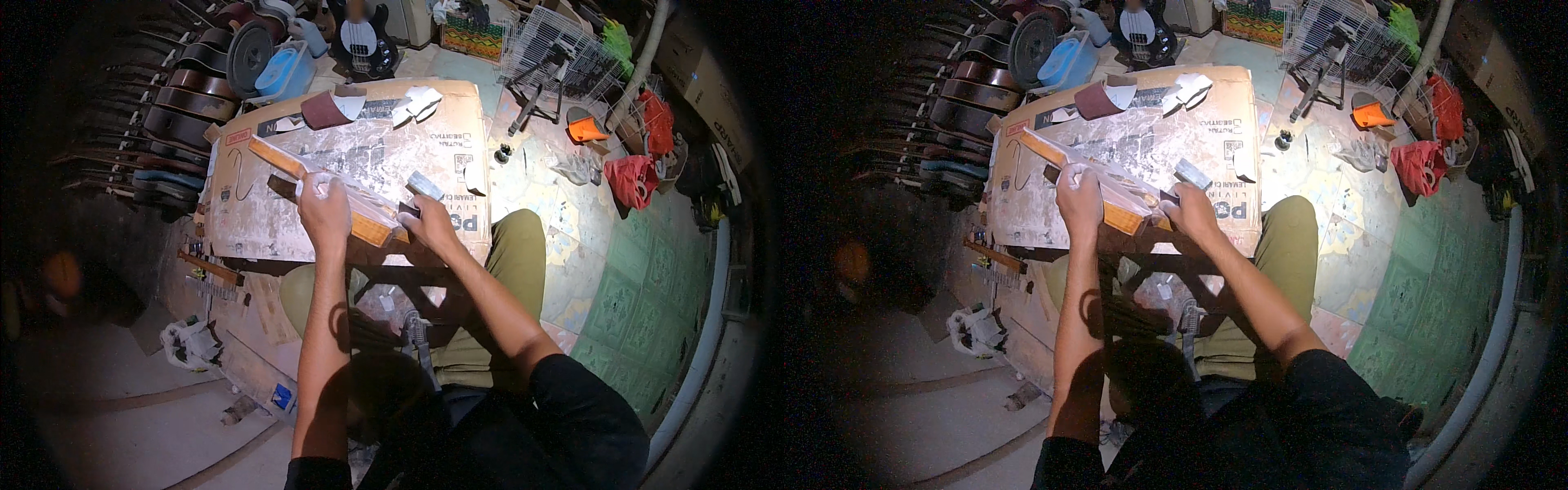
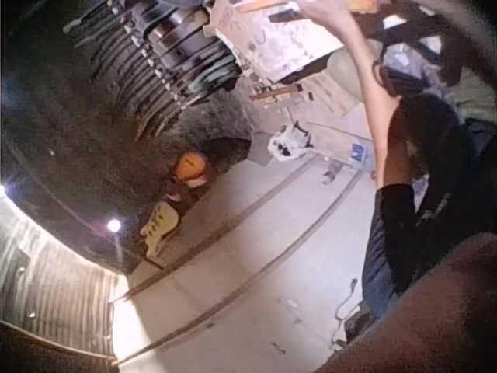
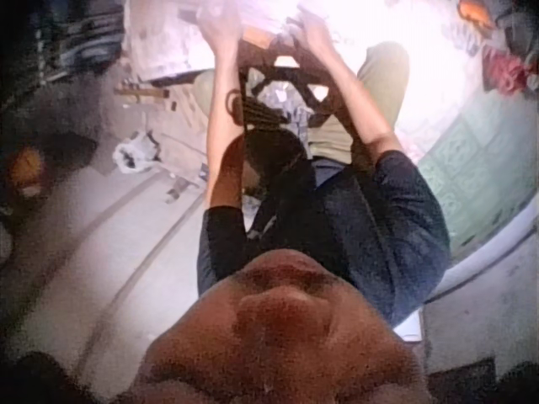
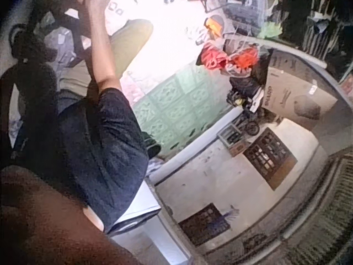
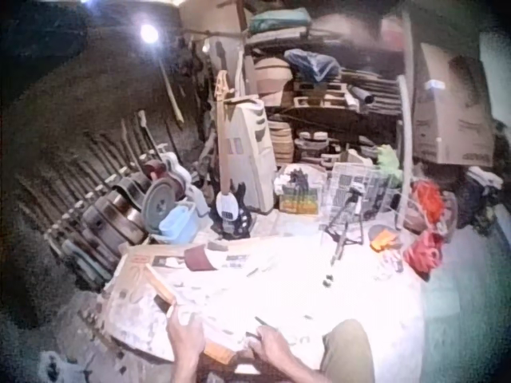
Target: The person sands the wooden body of an electric guitar using a small block and a cloth to smooth the surfaces and edges.
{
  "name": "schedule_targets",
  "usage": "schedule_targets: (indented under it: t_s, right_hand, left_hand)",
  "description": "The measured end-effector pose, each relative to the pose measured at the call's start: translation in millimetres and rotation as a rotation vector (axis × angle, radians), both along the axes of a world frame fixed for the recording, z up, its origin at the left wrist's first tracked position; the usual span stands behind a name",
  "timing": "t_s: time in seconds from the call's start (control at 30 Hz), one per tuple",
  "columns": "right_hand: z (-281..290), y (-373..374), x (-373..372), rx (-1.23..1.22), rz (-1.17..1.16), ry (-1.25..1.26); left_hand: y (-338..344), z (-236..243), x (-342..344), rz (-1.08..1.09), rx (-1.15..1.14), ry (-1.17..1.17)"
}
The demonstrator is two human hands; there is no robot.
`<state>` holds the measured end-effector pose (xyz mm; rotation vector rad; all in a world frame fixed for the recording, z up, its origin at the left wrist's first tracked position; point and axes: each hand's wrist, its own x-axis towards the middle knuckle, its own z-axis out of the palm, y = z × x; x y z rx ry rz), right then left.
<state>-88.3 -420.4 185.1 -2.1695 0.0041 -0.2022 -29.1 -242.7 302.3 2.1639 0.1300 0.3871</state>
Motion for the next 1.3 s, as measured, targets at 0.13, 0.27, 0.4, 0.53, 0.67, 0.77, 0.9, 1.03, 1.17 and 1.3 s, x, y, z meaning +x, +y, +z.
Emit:
schedule_targets:
  t_s: [0.13,0.27,0.4,0.53,0.67,0.77,0.9,1.03,1.17,1.3]
  right_hand:
    - [5,-1,-17,0.018,0.049,0.035]
    - [2,-5,-15,-0.040,0.086,0.019]
    - [-3,-3,-9,-0.017,0.122,-0.031]
    - [-1,-17,-13,-0.035,0.163,0.027]
    - [2,-5,1,-0.022,0.136,-0.020]
    - [-3,-18,-18,0.032,0.143,0.092]
    - [-2,-5,-5,-0.016,0.059,-0.015]
    - [-1,-6,-18,0.056,0.047,-0.010]
    - [-1,-10,-20,-0.029,-0.014,0.062]
    - [-2,-2,-15,0.025,-0.049,0.068]
  left_hand:
    - [4,3,2,0.016,0.034,0.027]
    - [1,6,0,0.003,0.025,0.016]
    - [7,-1,4,-0.025,0.031,0.022]
    - [-1,2,8,0.000,0.030,0.022]
    - [-6,12,9,-0.003,0.008,0.099]
    - [-4,7,9,0.001,0.038,0.017]
    - [-13,7,11,-0.010,0.007,0.063]
    - [-5,6,13,-0.018,0.053,0.067]
    - [-8,1,16,-0.039,0.041,0.036]
    - [-7,7,16,-0.053,0.058,0.126]
